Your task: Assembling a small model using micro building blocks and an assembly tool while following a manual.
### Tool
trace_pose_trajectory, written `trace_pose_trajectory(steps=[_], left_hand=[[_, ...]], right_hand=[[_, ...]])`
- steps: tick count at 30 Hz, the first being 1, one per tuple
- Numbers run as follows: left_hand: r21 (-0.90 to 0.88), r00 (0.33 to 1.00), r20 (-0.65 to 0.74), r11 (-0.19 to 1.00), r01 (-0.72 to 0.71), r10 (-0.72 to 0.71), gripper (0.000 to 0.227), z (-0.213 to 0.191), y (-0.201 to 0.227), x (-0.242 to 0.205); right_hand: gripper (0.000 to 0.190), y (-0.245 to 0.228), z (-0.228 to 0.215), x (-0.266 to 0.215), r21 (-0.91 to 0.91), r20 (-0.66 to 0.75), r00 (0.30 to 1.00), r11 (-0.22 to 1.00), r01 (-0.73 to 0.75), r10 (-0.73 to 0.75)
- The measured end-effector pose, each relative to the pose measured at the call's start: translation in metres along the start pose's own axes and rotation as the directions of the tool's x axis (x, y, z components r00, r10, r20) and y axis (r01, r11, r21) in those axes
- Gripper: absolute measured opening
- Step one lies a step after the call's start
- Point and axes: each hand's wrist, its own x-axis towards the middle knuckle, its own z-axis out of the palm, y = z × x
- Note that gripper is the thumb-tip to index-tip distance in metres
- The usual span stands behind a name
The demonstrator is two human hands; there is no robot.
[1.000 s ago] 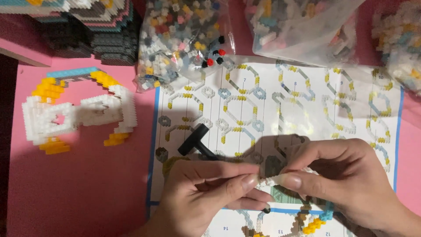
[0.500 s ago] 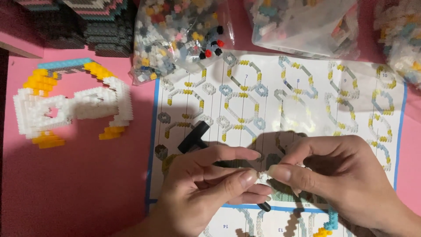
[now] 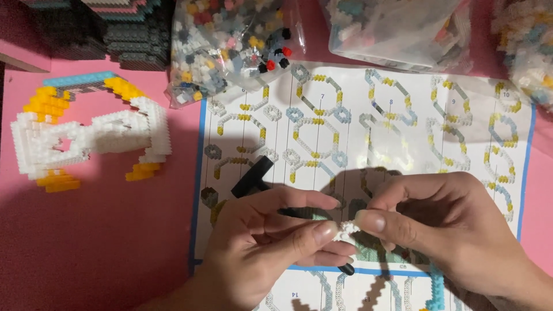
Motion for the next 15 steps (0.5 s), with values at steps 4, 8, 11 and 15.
trace_pose_trajectory(steps=[4,8,11,15], left_hand=[[0.059,1.000,-0.008,0.998,0.000,0.000,0.030,0.0023,0.0039,0.0000],[0.051,1.000,-0.013,0.999,0.001,-0.001,0.029,0.0018,0.0031,-0.0001],[0.023,1.000,-0.015,1.000,0.008,-0.007,0.028,0.0014,0.0014,0.0003],[0.029,0.999,0.014,0.999,-0.030,0.030,0.027,0.0000,-0.0002,-0.0001]], right_hand=[[0.020,-0.0068,0.0046,0.0002,0.072,0.128,0.988,0.995,0.073,-0.082],[0.021,-0.0021,0.0004,0.0004,0.000,0.044,0.999,1.000,-0.005,0.005],[0.020,-0.0017,0.0003,0.0008,0.036,0.088,0.995,0.999,0.036,-0.039],[0.022,-0.0044,0.0024,0.0006,0.010,0.052,0.999,1.000,0.005,-0.006]])
